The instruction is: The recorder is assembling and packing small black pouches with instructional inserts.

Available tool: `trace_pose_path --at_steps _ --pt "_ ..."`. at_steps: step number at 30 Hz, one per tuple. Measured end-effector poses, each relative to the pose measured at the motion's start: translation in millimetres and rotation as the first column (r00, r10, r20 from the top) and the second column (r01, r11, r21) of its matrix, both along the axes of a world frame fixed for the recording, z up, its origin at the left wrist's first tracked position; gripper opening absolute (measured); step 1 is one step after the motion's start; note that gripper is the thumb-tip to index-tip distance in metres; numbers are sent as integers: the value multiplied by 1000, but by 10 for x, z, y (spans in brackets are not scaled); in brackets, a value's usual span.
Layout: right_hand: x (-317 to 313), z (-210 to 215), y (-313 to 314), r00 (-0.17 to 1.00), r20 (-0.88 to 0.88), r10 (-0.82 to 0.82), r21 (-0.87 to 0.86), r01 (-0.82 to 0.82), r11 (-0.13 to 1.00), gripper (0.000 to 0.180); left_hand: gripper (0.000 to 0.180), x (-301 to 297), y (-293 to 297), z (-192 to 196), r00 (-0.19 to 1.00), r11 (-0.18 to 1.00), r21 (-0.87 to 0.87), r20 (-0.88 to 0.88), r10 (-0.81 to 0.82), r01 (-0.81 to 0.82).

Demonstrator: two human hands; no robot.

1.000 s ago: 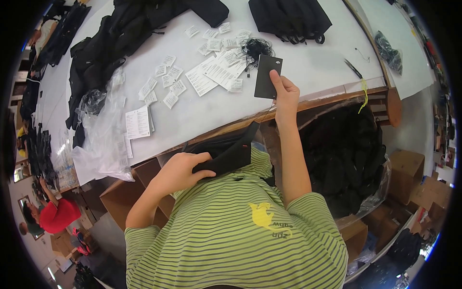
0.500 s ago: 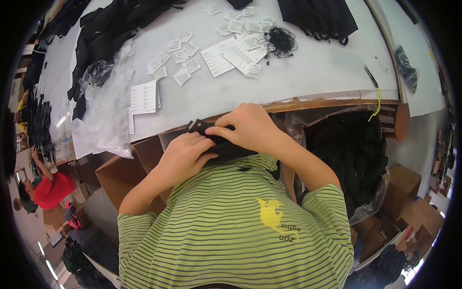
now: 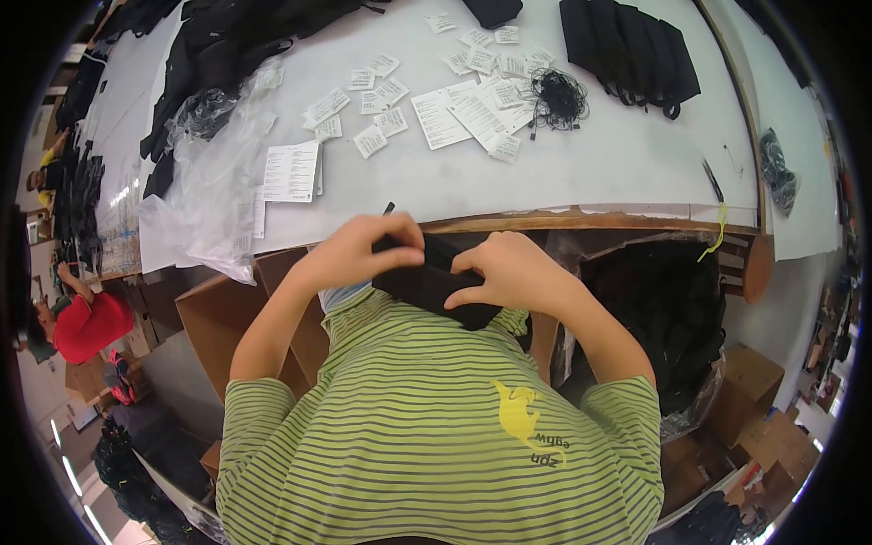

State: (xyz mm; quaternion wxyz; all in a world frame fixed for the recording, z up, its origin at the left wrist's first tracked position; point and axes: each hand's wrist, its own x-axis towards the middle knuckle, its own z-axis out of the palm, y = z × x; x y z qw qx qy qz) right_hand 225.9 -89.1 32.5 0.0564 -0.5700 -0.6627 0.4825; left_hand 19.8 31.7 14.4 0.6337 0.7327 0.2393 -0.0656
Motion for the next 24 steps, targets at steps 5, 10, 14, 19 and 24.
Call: trace_pose_path --at_steps 5,10,14,19,24 --pt "-23 -28 -104 997 80 21 130 -31 991 35 22 124 559 -661 841 433 730 382 384 -529" --pt "54 56 -98 994 92 -55 328 22 944 27 25 23 828 -722 923 474 806 216 320 -353" --pt "119 98 48 974 187 -127 542 5 840 16 23 150 543 -287 727 627 369 350 591 -686" --pt "120 189 219 947 287 -145 651 -82 754 15 22 174 110 296 943 339 882 328 58 -327" --pt "8 235 290 947 202 -249 730 24 684 17 54 78 124 135 709 459 542 577 406 -704"
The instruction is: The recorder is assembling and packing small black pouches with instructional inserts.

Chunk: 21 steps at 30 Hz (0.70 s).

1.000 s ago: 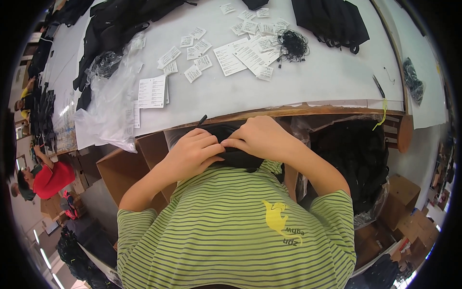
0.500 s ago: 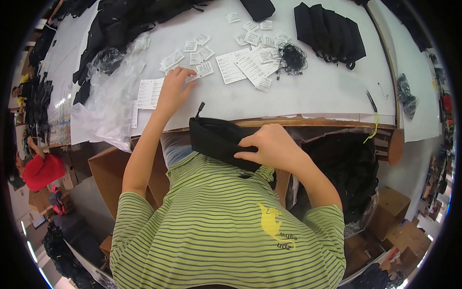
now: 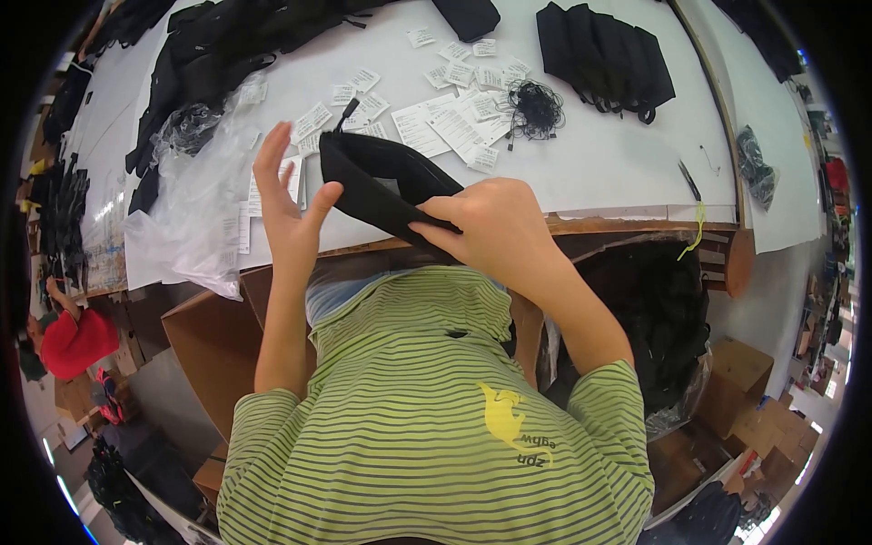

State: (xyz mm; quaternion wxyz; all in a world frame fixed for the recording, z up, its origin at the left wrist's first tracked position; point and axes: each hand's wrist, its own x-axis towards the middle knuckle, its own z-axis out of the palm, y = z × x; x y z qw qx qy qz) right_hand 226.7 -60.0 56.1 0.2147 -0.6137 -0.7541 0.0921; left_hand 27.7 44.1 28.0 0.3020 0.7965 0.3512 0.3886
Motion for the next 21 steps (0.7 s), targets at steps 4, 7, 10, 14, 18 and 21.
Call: trace_pose_path --at_steps 4,7,10,14,18,21 --pt "-274 -104 61 938 -333 -94 98 134 986 20 70 -85 -283 -357 641 358 -704 709 295 613" --pt "-430 -153 91 890 -429 -154 117 224 968 20 57 107 -400 -273 570 347 -748 659 491 565" --pt "-535 -199 69 755 -572 -321 33 412 911 19 48 155 -338 -252 633 392 -821 570 524 416" --pt "-528 -338 58 468 -757 -457 -150 556 818 16 43 166 -330 -178 520 369 -825 559 646 429" --pt "-537 -492 -45 437 -756 -488 -261 482 837 16 42 132 -360 -207 545 412 -811 584 601 415" --pt "-474 -490 -91 412 -761 -502 -345 399 850 16 43 127 -361 -202 591 448 -815 577 563 369"
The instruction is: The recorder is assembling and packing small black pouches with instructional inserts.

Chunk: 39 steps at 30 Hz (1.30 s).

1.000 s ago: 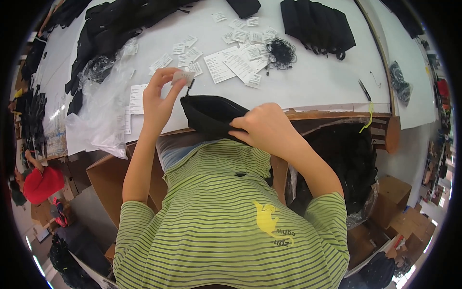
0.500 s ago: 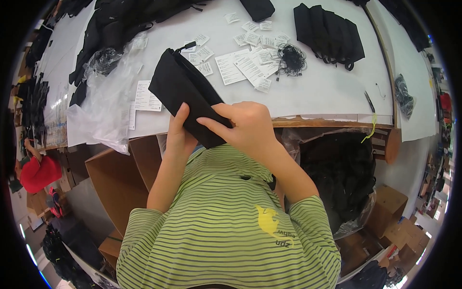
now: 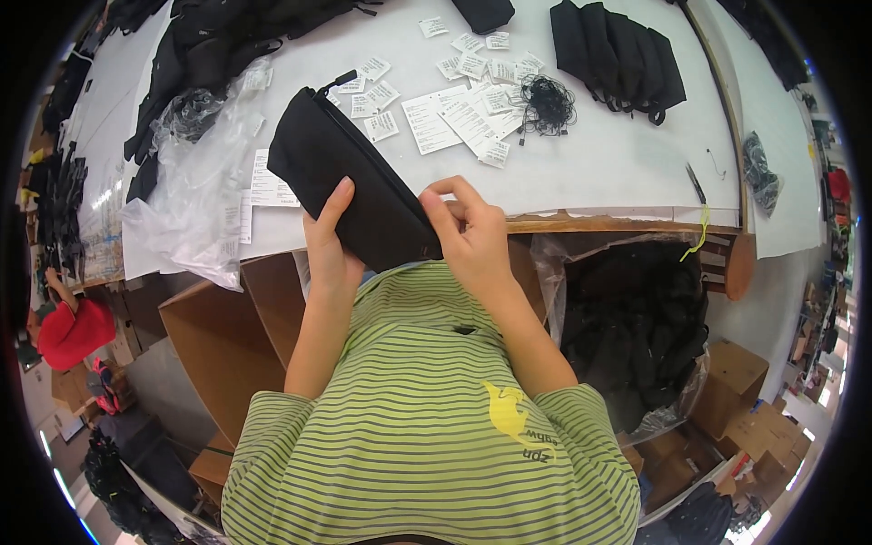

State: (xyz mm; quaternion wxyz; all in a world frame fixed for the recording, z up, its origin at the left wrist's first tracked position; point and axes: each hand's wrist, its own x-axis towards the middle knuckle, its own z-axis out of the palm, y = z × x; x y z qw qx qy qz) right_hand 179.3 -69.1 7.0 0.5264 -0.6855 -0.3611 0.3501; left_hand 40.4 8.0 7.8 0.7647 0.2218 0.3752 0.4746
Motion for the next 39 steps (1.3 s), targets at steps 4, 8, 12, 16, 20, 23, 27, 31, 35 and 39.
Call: trace_pose_path --at_steps 4,8,12,16,20,23,27,31,35,39 --pt "82 104 -40 961 55 269 50 -272 961 22 44 -11 34 70 999 999 -17 -11 49 -50" --pt "142 141 -50 935 56 351 59 -354 933 32 46 -49 34 0 998 998 -4 -28 59 -59" --pt "186 132 -53 931 30 364 83 -365 927 32 47 -28 25 61 994 996 -14 -62 86 -87" --pt "243 117 -70 931 14 364 85 -363 928 30 47 -43 37 14 995 996 -8 -49 89 -89" --pt "259 148 -72 941 54 335 20 -337 941 29 46 -44 40 6 994 995 -7 -43 100 -100" --pt "242 135 -86 947 113 299 75 -309 948 27 46 -40 47 8 993 994 1 -43 110 -110" --pt "137 138 -67 914 320 249 74 -286 955 28 44 -27 45 9 993 993 5 -34 117 -117" --pt "125 87 -48 936 244 254 112 -287 951 29 43 -38 46 -4 993 993 -7 -30 114 -114" --pt "180 42 -64 947 198 254 121 -281 952 27 42 -34 60 -20 992 991 -41 -7 124 -124" --pt "298 -2 -115 950 173 259 96 -278 956 24 43 -48 65 -20 996 995 -49 37 83 -81"
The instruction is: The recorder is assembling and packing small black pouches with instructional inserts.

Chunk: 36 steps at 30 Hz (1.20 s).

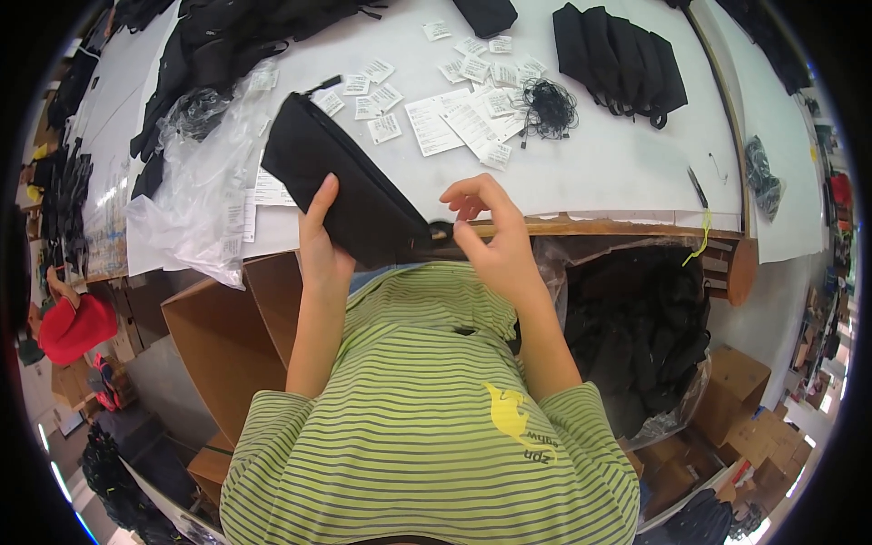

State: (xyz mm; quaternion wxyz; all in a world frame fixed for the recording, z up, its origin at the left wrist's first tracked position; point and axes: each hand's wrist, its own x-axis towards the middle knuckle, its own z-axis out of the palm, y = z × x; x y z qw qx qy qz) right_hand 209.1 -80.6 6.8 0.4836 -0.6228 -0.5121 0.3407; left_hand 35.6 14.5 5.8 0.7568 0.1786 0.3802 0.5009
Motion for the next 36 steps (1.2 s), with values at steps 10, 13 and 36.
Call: trace_pose_path --at_steps 10,13,36 --pt "91 432 430 959 237 -153 315 73 946 32 47 -88 -57 93 806 816 -33 -136 -576 578" --pt "168 475 429 927 344 -147 348 20 937 26 47 -72 -54 115 803 813 -18 -144 -578 582" --pt "-328 584 186 841 412 351 230 -469 853 17 25 -274 193 -111 859 893 -267 466 -211 364"
